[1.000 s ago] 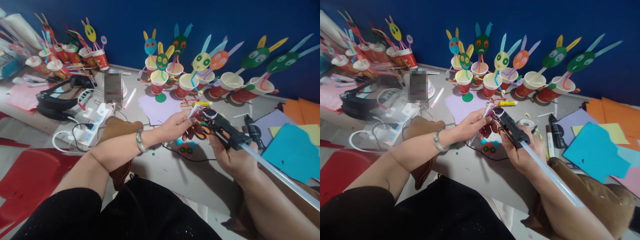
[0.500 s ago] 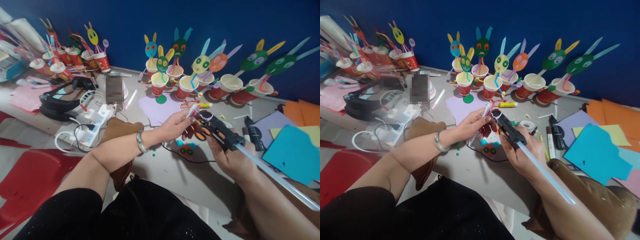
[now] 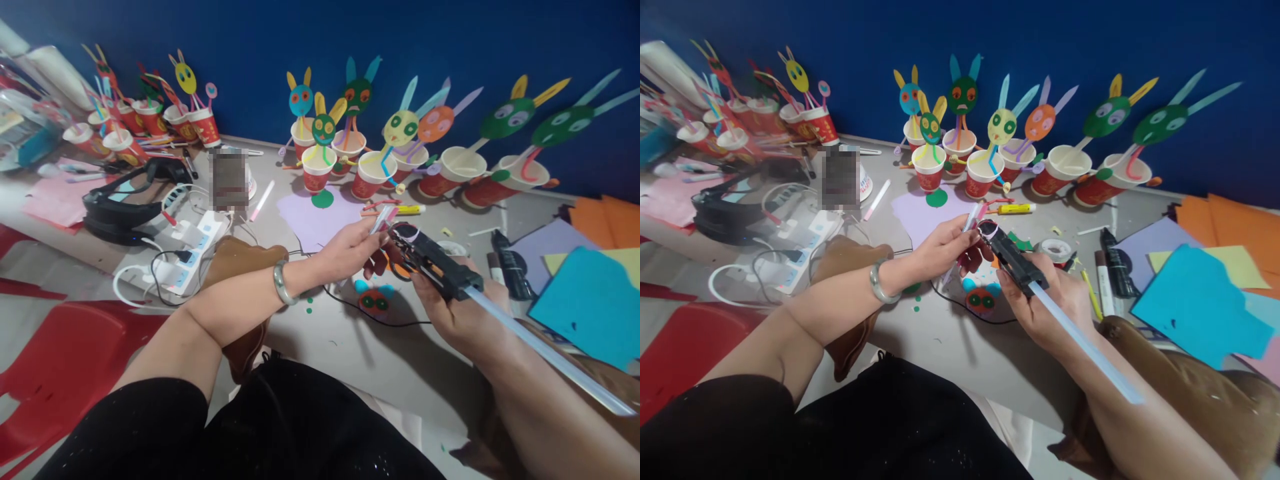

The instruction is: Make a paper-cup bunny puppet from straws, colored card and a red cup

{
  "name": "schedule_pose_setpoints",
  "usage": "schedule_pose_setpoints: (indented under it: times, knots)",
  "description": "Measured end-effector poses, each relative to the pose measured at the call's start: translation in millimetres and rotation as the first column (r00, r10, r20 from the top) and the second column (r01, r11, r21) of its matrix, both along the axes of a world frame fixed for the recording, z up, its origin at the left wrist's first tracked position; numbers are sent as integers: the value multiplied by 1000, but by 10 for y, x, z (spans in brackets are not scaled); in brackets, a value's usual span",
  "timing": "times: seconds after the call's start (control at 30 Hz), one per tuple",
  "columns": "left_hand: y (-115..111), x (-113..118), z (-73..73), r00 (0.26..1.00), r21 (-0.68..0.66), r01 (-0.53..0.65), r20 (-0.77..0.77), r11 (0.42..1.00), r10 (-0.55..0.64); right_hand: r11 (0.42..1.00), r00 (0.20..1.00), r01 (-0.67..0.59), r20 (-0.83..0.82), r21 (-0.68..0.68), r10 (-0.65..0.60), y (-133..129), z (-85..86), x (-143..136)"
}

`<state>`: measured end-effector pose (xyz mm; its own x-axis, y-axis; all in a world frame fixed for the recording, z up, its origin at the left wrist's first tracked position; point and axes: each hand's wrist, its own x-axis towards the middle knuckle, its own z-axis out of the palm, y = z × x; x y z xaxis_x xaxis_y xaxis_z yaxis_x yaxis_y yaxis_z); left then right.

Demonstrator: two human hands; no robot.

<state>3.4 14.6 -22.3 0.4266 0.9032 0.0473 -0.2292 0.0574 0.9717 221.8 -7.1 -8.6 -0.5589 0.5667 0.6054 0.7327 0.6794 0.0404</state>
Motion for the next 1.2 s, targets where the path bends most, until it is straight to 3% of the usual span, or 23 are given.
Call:
schedule_pose_setpoints:
  times: [0.13, 0.3, 0.5, 0.87, 1.07, 1.2]
  knots:
    - [8, 7, -45, 1000, 4, 29, 7, 1000, -29, 999, 999, 33, -10, 19, -33, 7, -11, 18]
    - [19, 2, -55, 1000, 2, 13, 4, 1000, -13, 998, 999, 38, -7, -51, -39, 11, -32, 22]
    - [7, -1, -27, 999, -15, 30, -14, 999, -30, 998, 999, 47, 12, 38, -47, 22, -2, 16]
    - [4, 3, -39, 999, -25, 8, -33, 1000, -9, 998, 999, 30, 20, 58, -31, 20, 13, -18]
    - [14, 0, -50, 998, -25, 4, -58, 1000, -5, 997, 998, 60, 3, -37, -60, 0, -37, 34]
    - [15, 0, -62, 997, -19, 41, -66, 999, -42, 994, 994, 112, -12, -13, -112, 11, -77, 59]
